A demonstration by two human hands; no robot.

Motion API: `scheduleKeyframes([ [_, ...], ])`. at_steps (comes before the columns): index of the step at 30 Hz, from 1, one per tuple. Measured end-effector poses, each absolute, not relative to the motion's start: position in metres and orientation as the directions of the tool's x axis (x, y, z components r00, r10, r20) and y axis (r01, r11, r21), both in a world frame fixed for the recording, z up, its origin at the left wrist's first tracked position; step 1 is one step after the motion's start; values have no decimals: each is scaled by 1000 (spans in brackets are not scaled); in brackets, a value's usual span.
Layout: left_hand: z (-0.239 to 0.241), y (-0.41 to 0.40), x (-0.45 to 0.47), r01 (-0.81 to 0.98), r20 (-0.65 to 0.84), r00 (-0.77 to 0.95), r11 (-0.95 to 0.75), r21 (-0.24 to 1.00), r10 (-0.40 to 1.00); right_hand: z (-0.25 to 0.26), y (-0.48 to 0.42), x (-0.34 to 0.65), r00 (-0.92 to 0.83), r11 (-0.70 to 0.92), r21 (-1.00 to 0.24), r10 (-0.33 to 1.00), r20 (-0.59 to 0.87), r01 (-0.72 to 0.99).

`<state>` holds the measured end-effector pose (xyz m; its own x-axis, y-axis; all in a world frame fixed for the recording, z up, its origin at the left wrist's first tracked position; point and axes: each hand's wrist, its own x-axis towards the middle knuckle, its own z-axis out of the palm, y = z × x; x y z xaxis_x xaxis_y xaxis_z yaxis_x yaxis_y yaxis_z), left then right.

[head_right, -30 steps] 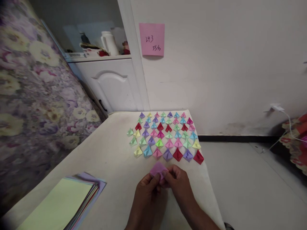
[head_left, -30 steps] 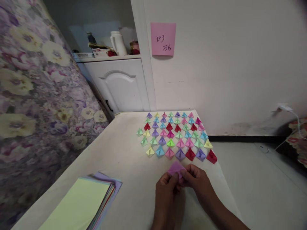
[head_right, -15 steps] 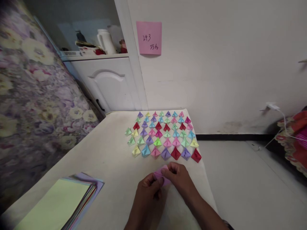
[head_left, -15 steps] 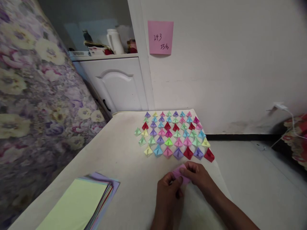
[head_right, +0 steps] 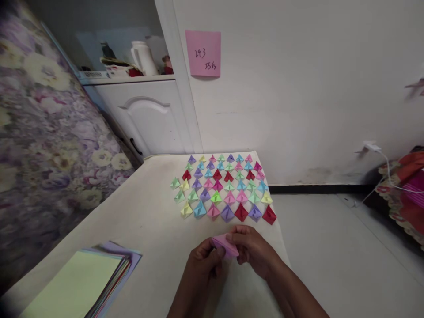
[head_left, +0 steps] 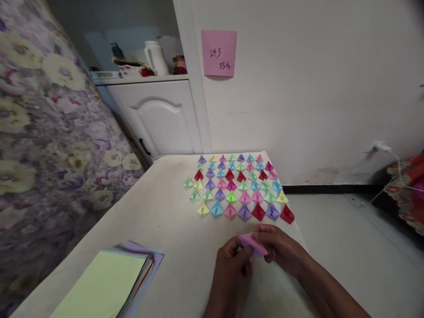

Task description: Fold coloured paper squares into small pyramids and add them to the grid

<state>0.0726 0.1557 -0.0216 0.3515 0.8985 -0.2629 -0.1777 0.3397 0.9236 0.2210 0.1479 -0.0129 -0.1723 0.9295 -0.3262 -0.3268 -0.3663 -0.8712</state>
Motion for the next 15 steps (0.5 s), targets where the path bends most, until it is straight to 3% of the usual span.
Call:
scheduleKeyframes([
  [15, -19, 158, 70, -283, -227, 317, 320, 904, 921, -10, 144, 207, -187, -394, -834, 919, -347, -387],
])
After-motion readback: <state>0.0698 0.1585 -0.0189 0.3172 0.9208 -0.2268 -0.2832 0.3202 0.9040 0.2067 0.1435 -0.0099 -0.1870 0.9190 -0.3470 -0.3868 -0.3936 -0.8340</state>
